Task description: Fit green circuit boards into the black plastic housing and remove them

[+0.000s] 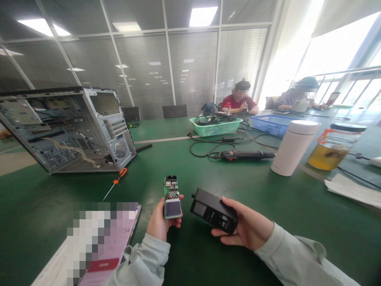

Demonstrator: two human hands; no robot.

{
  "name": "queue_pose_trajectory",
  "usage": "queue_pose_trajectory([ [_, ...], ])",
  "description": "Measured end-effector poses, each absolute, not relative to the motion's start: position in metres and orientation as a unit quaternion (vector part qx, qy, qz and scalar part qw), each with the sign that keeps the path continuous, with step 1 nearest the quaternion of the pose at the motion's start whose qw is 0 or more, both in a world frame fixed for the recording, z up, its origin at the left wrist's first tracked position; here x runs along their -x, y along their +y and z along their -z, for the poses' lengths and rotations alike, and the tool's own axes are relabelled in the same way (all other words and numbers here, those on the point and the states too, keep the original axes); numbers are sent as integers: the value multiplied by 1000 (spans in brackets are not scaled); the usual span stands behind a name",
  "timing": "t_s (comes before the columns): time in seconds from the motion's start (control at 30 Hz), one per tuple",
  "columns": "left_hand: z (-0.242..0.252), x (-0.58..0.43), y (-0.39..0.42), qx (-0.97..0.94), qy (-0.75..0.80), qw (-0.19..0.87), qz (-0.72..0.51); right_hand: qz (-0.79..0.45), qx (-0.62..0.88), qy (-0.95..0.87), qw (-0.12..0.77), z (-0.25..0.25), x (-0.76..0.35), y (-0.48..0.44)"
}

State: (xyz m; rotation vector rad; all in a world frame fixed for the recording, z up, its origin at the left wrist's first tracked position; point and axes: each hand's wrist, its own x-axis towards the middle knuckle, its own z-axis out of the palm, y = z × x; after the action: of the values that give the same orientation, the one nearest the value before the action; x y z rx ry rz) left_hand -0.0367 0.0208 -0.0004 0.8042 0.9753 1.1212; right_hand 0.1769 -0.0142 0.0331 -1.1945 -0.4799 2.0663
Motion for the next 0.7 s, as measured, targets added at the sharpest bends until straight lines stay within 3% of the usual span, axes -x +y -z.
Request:
queue_pose_trajectory([
  [0.33, 1, 33, 19, -369, 441, 642, -507, -836, 413, -128, 338, -37, -175, -14],
  [0.47, 0, 32, 19, -367, 440, 645, -506, -794, 426, -231, 367, -27, -176, -12],
  [0.57, 0, 32, 19, -357, 435, 651, -510, -671, 425, -435, 424, -16, -179, -11],
  [0.7, 2, 32, 19, -360, 430, 646, -518, -368, 452, -656, 480, -12, -179, -15],
])
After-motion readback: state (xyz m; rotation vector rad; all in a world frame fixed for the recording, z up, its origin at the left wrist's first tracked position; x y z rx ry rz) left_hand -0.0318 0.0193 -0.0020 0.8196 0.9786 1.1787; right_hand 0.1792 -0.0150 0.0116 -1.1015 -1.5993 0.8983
